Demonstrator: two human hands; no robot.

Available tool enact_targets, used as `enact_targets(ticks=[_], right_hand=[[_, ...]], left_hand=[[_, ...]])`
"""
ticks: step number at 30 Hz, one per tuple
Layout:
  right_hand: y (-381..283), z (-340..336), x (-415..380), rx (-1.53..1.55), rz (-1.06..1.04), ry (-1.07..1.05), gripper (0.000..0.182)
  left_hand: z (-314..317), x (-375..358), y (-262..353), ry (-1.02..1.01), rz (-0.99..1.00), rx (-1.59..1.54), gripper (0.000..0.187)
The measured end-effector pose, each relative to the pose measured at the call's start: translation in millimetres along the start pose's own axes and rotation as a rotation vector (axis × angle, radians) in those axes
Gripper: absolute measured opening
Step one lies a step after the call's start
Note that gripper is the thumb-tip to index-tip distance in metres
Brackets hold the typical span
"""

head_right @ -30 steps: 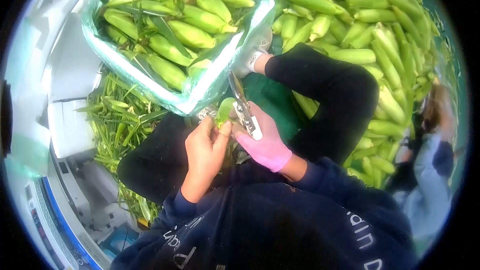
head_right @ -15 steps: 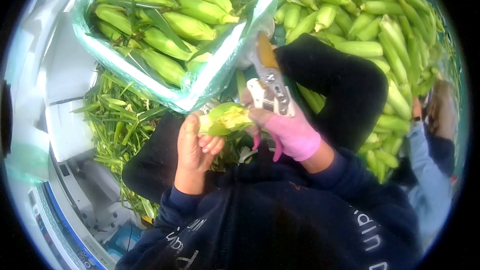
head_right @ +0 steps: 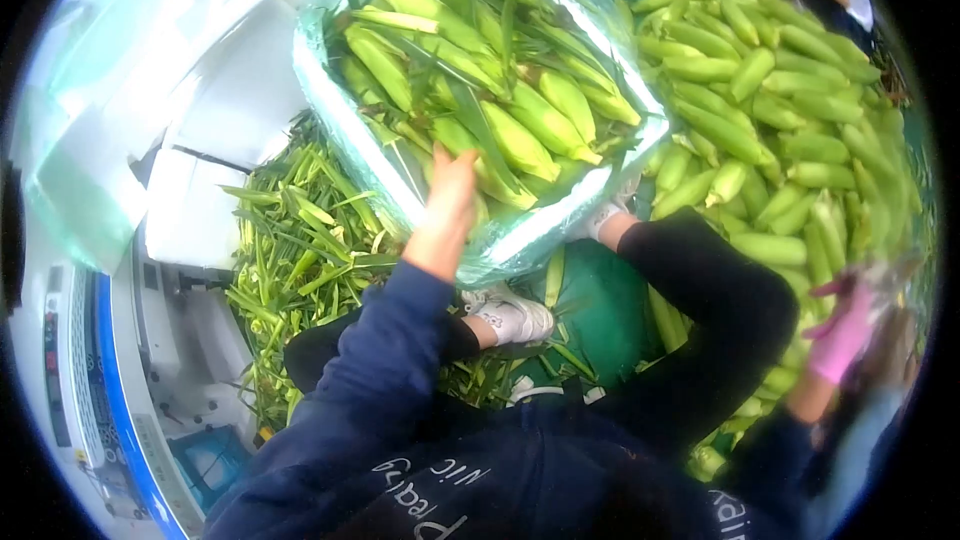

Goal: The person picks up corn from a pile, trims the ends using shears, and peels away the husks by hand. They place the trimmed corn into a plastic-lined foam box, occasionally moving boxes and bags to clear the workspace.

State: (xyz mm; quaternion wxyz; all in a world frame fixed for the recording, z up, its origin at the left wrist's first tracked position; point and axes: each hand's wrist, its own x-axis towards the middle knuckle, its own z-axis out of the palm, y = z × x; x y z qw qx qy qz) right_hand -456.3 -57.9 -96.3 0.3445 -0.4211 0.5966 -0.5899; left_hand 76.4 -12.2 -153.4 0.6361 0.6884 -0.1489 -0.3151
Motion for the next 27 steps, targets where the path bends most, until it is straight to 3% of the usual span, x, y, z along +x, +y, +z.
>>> enact_targets(ticks=[2,4,5,8,9,10,11,12,14,16,18,20,21,25,27], right_hand=[[21.5,12.0,-26.1,0.116,-0.016,-0.125,0.031],[-1.1,71.2,-92.3,0.129,0.001,-0.300,0.032],[1.1,88.6,-120.9,0.123,0.130,-0.413,0.039],[-4.5,123.8,-204.4,0.186,0.342,-0.669,0.045],[-10.9,127.1,-224.5,0.190,0.397,-0.757,0.045],[-14.7,129.7,-240.8,0.195,0.463,-0.839,0.045],[-16.8,130.4,-251.9,0.206,0.478,-0.926,0.047],[-18.3,128.6,-260.6,0.211,0.497,-1.017,0.050],[-31.7,132.1,-261.4,0.083,0.399,-1.236,0.050],[-30.4,144.5,-259.4,-0.064,0.211,-1.466,0.056],[-35.7,166.8,-267.6,-0.164,0.232,-1.640,0.066],[-41.0,197.5,-283.1,-0.226,0.014,-1.772,0.069],[-48.9,214.2,-292.5,-0.126,-0.043,-1.782,0.072],[-57.6,269.4,-317.2,-0.370,-0.465,-1.872,0.071],[-57.9,286.5,-322.5,-0.277,-0.430,-1.956,0.072]], left_hand=[[34.8,20.5,-7.6,0.330,-0.138,0.387,0.083],[49.9,9.4,15.6,0.449,-0.231,0.508,0.088],[50.9,13.1,11.2,0.482,-0.200,0.527,0.086],[28.8,32.4,-37.7,0.253,0.150,-0.052,0.079],[8.2,21.9,-30.7,-0.041,0.019,-0.387,0.065],[-5.7,-25.3,2.8,-0.078,-0.187,-0.607,0.051],[-34.6,-43.3,-1.1,-0.193,-0.368,-0.714,0.045],[-64.5,-77.1,0.2,-0.381,-0.432,-0.893,0.048],[-114.4,-131.9,-3.6,-0.566,-0.401,-0.877,0.052],[-152.1,-171.6,2.1,-0.477,-0.542,-0.976,0.056],[-196.7,-184.5,-22.7,-0.486,-0.457,-0.704,0.058],[-219.6,-210.9,-17.0,-0.303,-0.295,-0.291,0.052],[-227.6,-223.2,-6.2,-0.254,-0.307,-0.200,0.051],[-258.3,-246.1,-1.9,-0.152,-0.151,0.091,0.056],[-274.2,-250.5,1.0,-0.141,-0.138,0.140,0.057]])
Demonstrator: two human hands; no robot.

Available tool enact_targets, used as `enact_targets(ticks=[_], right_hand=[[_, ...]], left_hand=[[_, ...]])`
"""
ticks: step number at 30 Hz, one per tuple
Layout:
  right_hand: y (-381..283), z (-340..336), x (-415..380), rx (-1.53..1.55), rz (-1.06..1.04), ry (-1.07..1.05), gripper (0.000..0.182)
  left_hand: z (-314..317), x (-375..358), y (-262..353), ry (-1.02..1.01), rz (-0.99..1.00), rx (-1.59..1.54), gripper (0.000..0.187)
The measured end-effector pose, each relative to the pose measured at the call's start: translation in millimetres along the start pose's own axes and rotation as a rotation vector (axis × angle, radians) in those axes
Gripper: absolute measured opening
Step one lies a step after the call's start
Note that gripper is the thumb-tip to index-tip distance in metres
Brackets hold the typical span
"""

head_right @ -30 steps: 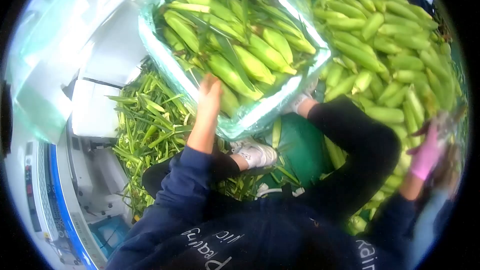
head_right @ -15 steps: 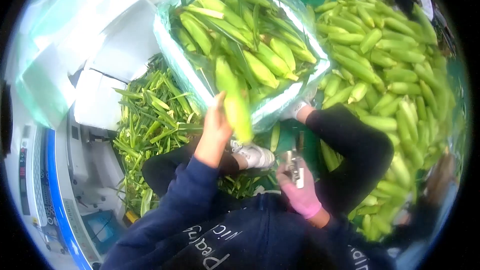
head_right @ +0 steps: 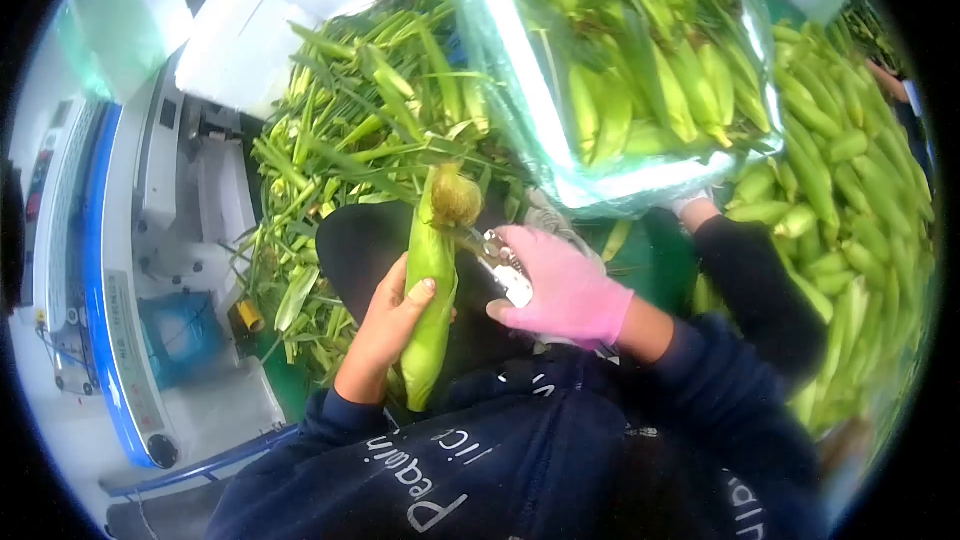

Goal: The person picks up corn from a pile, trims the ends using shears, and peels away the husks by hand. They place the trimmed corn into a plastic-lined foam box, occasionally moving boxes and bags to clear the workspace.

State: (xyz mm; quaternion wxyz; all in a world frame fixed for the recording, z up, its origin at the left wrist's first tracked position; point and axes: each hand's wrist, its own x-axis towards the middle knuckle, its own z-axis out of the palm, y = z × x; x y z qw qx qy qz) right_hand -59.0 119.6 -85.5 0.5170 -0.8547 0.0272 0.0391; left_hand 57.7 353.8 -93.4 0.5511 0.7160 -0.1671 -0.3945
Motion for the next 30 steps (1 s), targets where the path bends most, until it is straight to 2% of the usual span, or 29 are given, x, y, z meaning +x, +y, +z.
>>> enact_targets(ticks=[3,5,7,11,12,15,17,19,22,23,25,27,28,29,30], right_hand=[[-4.8,-8.6,15.6,0.153,-0.010,-0.065,0.067],[-23.4,-24.5,23.3,0.093,0.044,-0.195,0.064],[-23.8,-24.8,22.5,0.048,0.021,-0.211,0.061],[-25.8,-15.8,27.9,0.091,0.092,-0.210,0.057],[-9.8,-5.1,28.6,0.124,0.031,-0.149,0.056],[-7.3,-10.8,37.0,-0.015,-0.083,-0.178,0.056],[-10.0,-15.1,39.0,-0.028,-0.104,-0.207,0.044],[-10.1,-17.3,41.7,0.092,0.145,-0.367,0.038],[-43.8,-30.1,42.6,0.328,0.508,-0.439,0.035],[-25.7,-21.7,37.2,0.353,0.308,-0.366,0.033],[-9.5,-14.3,26.2,0.488,0.234,-0.330,0.038],[-10.6,-11.9,13.7,0.445,0.178,-0.276,0.044],[-16.7,-9.0,9.4,0.377,0.218,-0.237,0.049],[-17.4,1.1,0.1,0.482,0.261,-0.118,0.047],[-10.3,13.4,-5.4,0.382,0.275,-0.046,0.053]], left_hand=[[-16.7,-6.3,8.1,-0.085,-0.023,-0.112,0.057],[-22.2,-8.2,0.2,-0.064,-0.061,-0.302,0.058],[-23.6,-6.5,-3.1,-0.044,-0.059,-0.515,0.057],[-12.4,-4.4,-4.9,-0.120,-0.040,-0.322,0.056],[-8.4,-2.1,-9.1,-0.131,-0.043,-0.306,0.055],[-13.6,-0.8,-9.4,-0.153,0.025,-0.169,0.055],[-22.8,-4.6,-10.7,-0.203,-0.031,-0.237,0.056],[-30.6,-7.6,-11.1,-0.286,-0.096,-0.379,0.058],[-36.5,-10.6,-20.1,-0.341,-0.041,-0.503,0.071],[-36.6,-11.1,-20.6,-0.360,-0.019,-0.565,0.074],[-34.6,-9.7,-19.2,-0.289,0.073,-0.650,0.080],[-36.0,1.2,-21.2,-0.209,0.231,-0.771,0.080],[-39.9,9.8,-18.8,-0.122,0.248,-0.841,0.079],[-42.7,16.1,-13.0,-0.016,0.246,-1.056,0.064],[-43.1,27.5,-4.6,0.218,0.269,-1.174,0.055]])
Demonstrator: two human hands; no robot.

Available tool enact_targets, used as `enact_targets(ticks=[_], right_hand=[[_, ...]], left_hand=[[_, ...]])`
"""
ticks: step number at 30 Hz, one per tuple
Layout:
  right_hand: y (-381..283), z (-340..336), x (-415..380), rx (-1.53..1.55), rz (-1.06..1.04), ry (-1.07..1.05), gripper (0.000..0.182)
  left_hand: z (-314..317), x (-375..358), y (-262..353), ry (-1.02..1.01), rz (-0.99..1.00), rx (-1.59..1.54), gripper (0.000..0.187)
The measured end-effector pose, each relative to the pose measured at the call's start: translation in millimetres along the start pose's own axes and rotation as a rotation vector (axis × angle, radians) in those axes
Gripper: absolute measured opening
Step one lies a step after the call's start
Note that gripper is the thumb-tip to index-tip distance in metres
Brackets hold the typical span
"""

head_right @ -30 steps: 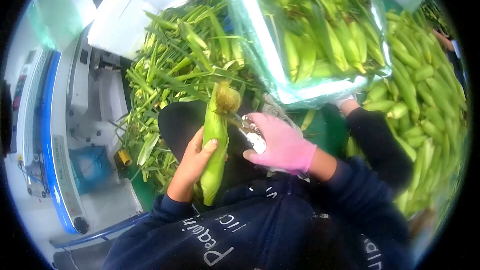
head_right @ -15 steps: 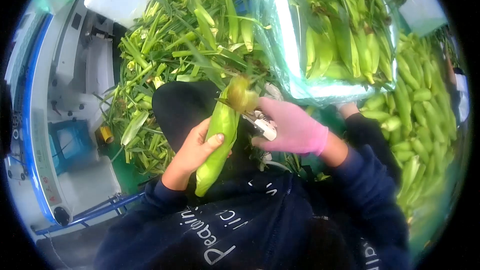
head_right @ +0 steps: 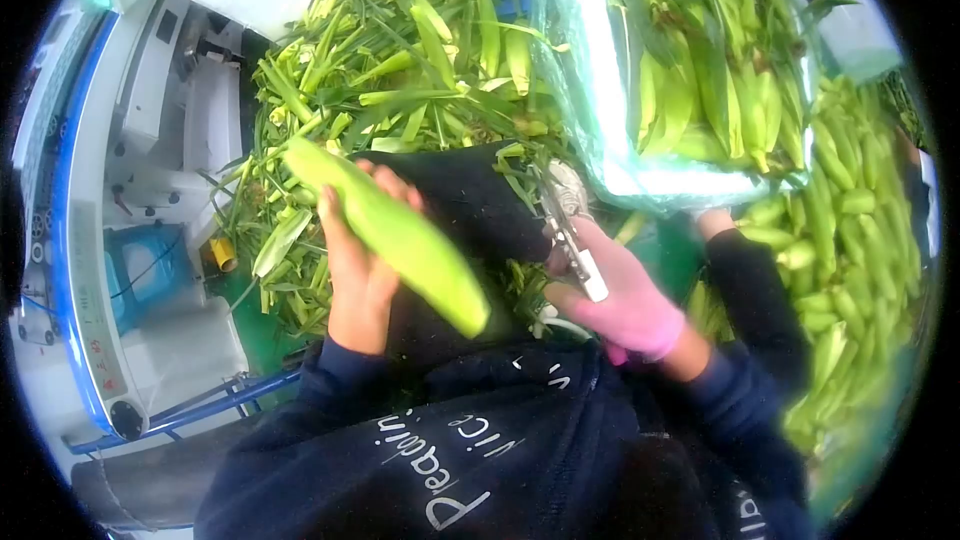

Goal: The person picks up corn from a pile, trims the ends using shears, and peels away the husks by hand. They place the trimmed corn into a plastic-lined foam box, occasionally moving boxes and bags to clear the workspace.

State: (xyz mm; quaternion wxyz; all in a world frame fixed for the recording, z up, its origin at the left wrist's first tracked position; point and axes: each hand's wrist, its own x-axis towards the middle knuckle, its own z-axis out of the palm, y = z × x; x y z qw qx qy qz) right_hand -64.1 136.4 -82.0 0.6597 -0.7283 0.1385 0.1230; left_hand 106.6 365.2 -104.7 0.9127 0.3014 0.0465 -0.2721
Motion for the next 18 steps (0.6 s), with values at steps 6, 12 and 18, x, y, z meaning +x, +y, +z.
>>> enact_targets(ticks=[6,12,18], right_hand=[[56.2,37.3,16.5,-0.354,-0.125,0.332,0.074],[18.0,47.8,49.2,-0.350,-0.327,0.528,0.083],[13.7,32.5,55.5,-0.199,-0.161,0.321,0.051]], left_hand=[[17.5,50.2,-12.6,0.211,0.301,-0.248,0.030],[31.1,48.3,-64.0,0.240,0.451,0.013,0.038],[29.4,55.4,-59.0,0.205,0.455,-0.049,0.046]])
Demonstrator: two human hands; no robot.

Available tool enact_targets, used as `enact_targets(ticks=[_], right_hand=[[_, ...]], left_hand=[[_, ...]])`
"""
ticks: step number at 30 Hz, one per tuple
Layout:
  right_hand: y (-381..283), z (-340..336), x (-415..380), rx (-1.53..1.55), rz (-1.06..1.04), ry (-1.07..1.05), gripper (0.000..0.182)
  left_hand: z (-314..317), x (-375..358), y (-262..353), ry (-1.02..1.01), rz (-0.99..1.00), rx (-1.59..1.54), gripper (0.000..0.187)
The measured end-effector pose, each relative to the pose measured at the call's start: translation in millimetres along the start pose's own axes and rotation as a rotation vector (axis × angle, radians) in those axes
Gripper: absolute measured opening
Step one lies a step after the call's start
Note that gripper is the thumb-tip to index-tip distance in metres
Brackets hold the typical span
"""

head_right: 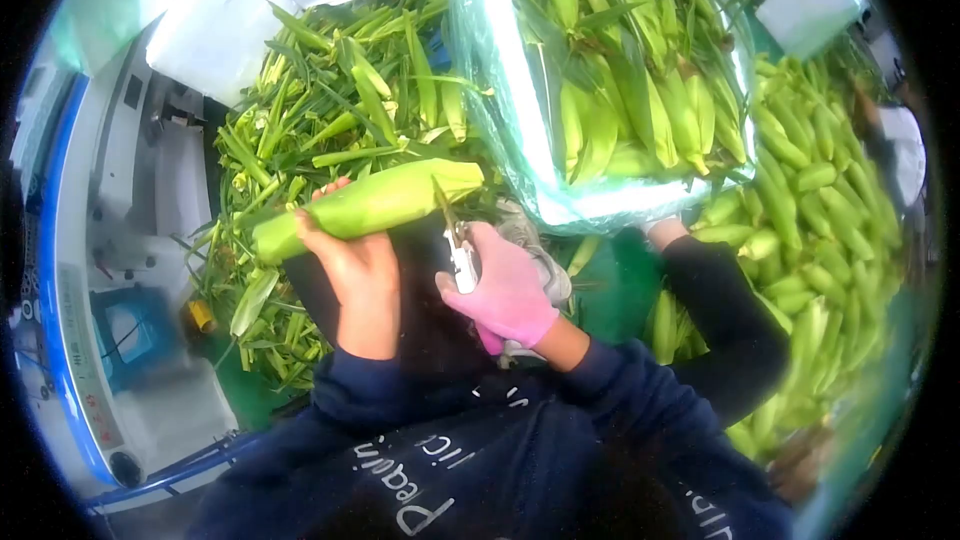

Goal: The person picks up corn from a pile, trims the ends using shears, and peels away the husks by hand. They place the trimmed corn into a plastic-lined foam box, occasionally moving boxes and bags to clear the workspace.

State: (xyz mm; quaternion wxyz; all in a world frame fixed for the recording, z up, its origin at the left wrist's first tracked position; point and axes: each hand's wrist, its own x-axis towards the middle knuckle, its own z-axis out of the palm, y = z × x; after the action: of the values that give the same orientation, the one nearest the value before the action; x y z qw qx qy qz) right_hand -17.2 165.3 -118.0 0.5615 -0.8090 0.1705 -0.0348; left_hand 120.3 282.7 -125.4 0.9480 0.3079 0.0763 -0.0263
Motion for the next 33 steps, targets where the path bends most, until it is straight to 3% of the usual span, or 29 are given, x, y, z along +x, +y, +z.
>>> enact_targets(ticks=[1,2,3,5,6,7,8,9,10,11,12,13,14,15,17,18,19,21,22,24,25,26,27,28,30,31,33], right_hand=[[3.6,-2.3,-5.5,0.011,-0.016,-0.056,0.049],[-10.9,-17.5,-11.1,0.164,-0.002,-0.265,0.044],[-16.4,-25.3,-13.3,0.314,-0.003,-0.553,0.039],[-39.5,-33.3,-25.6,0.443,-0.055,-0.879,0.039],[-45.9,-33.6,-27.1,0.488,-0.048,-1.021,0.043],[-47.5,-32.8,-28.1,0.530,-0.040,-1.168,0.048],[-42.2,-34.4,-33.7,0.849,0.105,-1.187,0.056],[-36.3,-38.5,-38.9,1.155,0.266,-1.185,0.065],[-42.0,-46.0,-38.9,1.224,0.306,-1.125,0.074],[-52.5,-54.9,-26.6,0.957,0.161,-1.114,0.078],[-58.0,-55.6,-14.6,0.834,0.014,-1.051,0.078],[-64.3,-54.0,-3.5,0.722,-0.133,-0.964,0.079],[-81.6,-55.6,7.1,0.606,-0.099,-0.868,0.075],[-98.4,-56.7,19.5,0.489,-0.064,-0.768,0.071],[-108.2,-55.3,51.4,0.398,-0.229,-0.566,0.048],[-111.7,-56.5,67.5,0.384,-0.278,-0.494,0.039],[-114.6,-59.7,84.4,0.442,-0.270,-0.491,0.036],[-110.8,-55.2,120.4,0.659,-0.332,-0.380,0.049],[-92.6,-48.7,147.7,0.737,-0.324,-0.317,0.045],[-44.1,-35.5,188.1,0.614,-0.109,-0.332,0.031],[-12.5,-21.9,193.2,0.243,-0.047,-0.267,0.032],[-28.4,-32.0,166.8,-0.301,0.216,-0.560,0.036],[1.4,-21.3,151.4,-0.481,0.064,-0.700,0.041],[28.0,-9.0,117.3,-0.576,-0.126,-0.481,0.044],[33.2,-17.6,59.3,-0.375,-0.055,-0.495,0.050],[44.6,-24.0,36.8,-0.101,-0.022,-0.547,0.048],[40.2,-35.7,-19.4,0.715,0.292,-0.410,0.056]], left_hand=[[-3.0,6.0,9.7,0.091,-0.109,-0.051,0.046],[-14.4,14.1,20.7,0.061,-0.228,-0.080,0.053],[-26.5,10.8,33.7,-0.101,-0.420,-0.101,0.059],[-20.7,2.4,52.4,-0.252,-0.932,-0.688,0.059],[-13.0,-8.7,59.4,-0.285,-0.944,-0.671,0.059],[-11.0,-13.7,61.4,-0.475,-0.924,-0.774,0.060],[-12.9,-14.0,64.2,-0.725,-0.868,-0.825,0.061],[-13.7,-16.0,75.1,-0.827,-0.780,-0.702,0.063],[-13.4,-18.2,86.1,-0.920,-0.682,-0.581,0.066],[-16.9,-16.5,83.6,-0.912,-0.721,-0.709,0.080],[-23.4,-30.6,86.4,-0.646,-0.711,-0.636,0.087],[-29.9,-37.8,87.0,-0.585,-0.816,-0.600,0.095],[-36.3,-44.5,87.4,-0.517,-0.920,-0.568,0.106],[-45.9,-48.9,87.8,-0.453,-1.058,-0.590,0.102],[-47.4,-63.8,66.9,-0.555,-0.990,-0.615,0.100],[-35.4,-66.8,77.5,-0.495,-0.976,-0.365,0.100],[-38.1,-65.9,81.1,-0.552,-0.959,-0.287,0.099],[-47.8,-63.7,81.2,-0.668,-0.917,-0.132,0.099],[-53.6,-68.7,80.2,-0.678,-0.835,-0.045,0.088],[-48.0,-77.0,76.5,-0.681,-0.628,0.211,0.063],[-44.9,-79.0,73.6,-0.694,-0.483,0.391,0.056],[-44.5,-74.6,70.4,-0.777,-0.371,0.481,0.054],[-33.6,-75.7,71.6,-0.762,-0.278,0.641,0.055],[-27.3,-72.8,73.9,-0.777,-0.191,0.784,0.055],[-23.6,-68.4,66.6,-0.755,-0.082,0.897,0.053],[-17.5,-68.6,63.4,-0.694,-0.169,0.860,0.051],[-18.4,-63.9,34.8,-0.736,-0.221,0.599,0.051]])
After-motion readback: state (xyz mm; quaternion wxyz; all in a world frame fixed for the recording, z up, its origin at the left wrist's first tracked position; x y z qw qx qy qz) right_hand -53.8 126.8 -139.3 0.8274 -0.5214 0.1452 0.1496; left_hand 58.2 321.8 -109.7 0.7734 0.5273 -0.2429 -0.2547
